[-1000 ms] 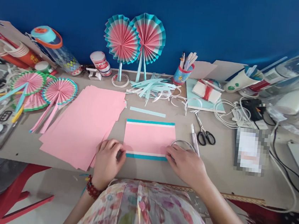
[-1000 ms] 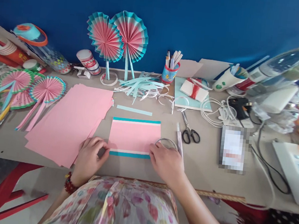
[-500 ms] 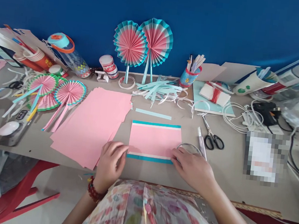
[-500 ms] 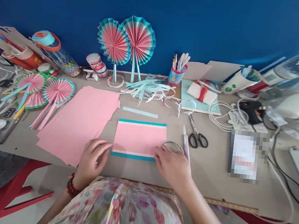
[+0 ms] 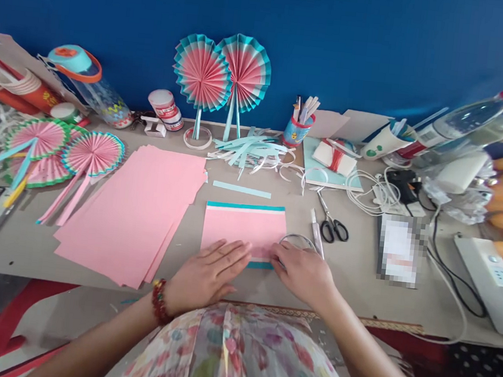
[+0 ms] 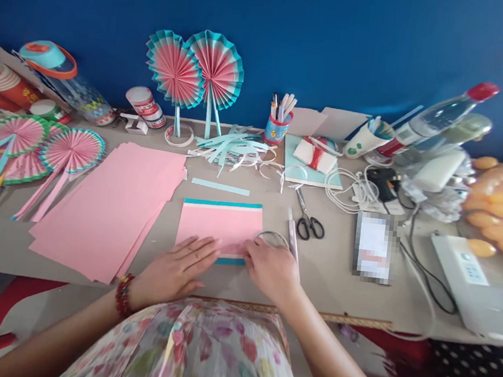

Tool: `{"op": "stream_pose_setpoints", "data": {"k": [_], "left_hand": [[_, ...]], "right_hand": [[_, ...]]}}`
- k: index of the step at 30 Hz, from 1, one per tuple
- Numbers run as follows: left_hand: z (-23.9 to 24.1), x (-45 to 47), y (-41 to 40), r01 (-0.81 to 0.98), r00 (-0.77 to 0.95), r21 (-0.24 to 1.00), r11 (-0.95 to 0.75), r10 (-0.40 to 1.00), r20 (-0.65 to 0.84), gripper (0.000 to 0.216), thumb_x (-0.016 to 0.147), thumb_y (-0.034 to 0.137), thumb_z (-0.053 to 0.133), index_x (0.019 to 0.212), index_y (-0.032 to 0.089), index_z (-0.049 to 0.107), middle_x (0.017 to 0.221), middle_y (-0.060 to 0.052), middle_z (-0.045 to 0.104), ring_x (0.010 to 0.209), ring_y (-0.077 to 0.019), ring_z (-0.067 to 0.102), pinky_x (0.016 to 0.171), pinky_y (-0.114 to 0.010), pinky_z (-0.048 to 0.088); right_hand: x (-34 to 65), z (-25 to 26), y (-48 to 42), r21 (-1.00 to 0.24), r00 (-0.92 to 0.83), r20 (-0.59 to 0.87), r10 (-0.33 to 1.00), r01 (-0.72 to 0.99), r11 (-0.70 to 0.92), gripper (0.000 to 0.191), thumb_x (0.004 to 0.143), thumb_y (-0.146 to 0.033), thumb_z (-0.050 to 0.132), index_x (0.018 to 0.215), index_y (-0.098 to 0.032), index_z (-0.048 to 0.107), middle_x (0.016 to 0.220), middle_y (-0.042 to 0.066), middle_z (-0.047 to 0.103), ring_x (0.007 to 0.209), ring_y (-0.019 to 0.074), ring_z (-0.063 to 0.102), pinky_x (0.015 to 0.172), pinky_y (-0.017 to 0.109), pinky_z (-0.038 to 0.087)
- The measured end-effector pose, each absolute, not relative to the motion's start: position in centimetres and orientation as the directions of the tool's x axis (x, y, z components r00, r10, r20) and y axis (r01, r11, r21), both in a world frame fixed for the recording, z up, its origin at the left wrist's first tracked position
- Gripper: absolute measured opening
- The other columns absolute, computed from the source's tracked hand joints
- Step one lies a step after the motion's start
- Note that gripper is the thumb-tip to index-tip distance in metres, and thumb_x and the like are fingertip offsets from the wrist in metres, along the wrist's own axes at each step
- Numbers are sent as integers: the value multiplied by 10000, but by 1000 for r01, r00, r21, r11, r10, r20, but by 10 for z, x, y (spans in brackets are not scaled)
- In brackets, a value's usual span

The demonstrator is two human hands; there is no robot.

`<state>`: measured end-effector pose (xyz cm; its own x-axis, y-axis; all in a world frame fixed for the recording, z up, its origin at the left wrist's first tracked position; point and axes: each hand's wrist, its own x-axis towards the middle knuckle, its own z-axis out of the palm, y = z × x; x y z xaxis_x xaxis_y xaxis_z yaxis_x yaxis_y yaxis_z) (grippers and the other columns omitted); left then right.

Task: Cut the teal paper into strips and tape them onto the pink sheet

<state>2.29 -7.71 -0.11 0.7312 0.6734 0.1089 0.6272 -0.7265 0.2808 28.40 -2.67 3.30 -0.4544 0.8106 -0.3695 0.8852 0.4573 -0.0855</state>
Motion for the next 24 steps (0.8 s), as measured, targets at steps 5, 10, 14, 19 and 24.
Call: {"op": "stream_pose_setpoints", "data": {"k": [5, 10, 14, 19, 24], "left_hand": [[-15, 49, -52, 528, 823, 302, -794, 566, 52, 914, 916, 742, 381, 1591, 169, 154, 1626, -112, 238, 1519, -221, 188, 1245, -418, 110], [-20, 45, -50, 502, 834, 324, -802, 548, 66, 992, 883, 795, 347, 1593, 138, 128, 1623, -140, 236, 1514, -254, 200, 1232, -442, 93], [-20, 44, -51, 491, 842, 329, -807, 537, 59, 971, 901, 780, 329, 1594, 134, 116, 1630, -136, 214, 1518, -254, 180, 1232, -443, 51], [-22, 47, -51, 515, 837, 315, -797, 548, 18, 924, 909, 767, 343, 1591, 168, 167, 1639, -124, 191, 1523, -256, 158, 1229, -448, 21], [-23, 47, -51, 511, 840, 285, -811, 541, 33, 923, 901, 767, 368, 1584, 170, 201, 1641, -124, 187, 1523, -267, 149, 1226, -464, 32]], "right_hand": [[283, 33, -28, -91, -453, -344, 822, 888, 451, 174, 980, -283, 461, 993, -232, 627, 995, 21, 696, 756, 160, 631, 621, 308, 293], [287, 38, -29, -113, -453, -351, 820, 889, 443, 162, 981, -292, 481, 1006, -233, 630, 1005, 18, 701, 789, 161, 638, 634, 299, 315], [296, 42, -30, -79, -390, -392, 833, 916, 392, 201, 998, -353, 475, 1067, -231, 618, 986, 26, 716, 761, 172, 641, 585, 291, 285], [305, 41, -28, -76, -380, -416, 826, 920, 385, 225, 1015, -382, 451, 1065, -237, 616, 938, 24, 728, 767, 176, 644, 590, 280, 279], [309, 41, -26, -99, -375, -426, 823, 924, 370, 204, 1002, -350, 456, 1081, -241, 609, 944, 25, 724, 773, 169, 635, 602, 267, 292]]}}
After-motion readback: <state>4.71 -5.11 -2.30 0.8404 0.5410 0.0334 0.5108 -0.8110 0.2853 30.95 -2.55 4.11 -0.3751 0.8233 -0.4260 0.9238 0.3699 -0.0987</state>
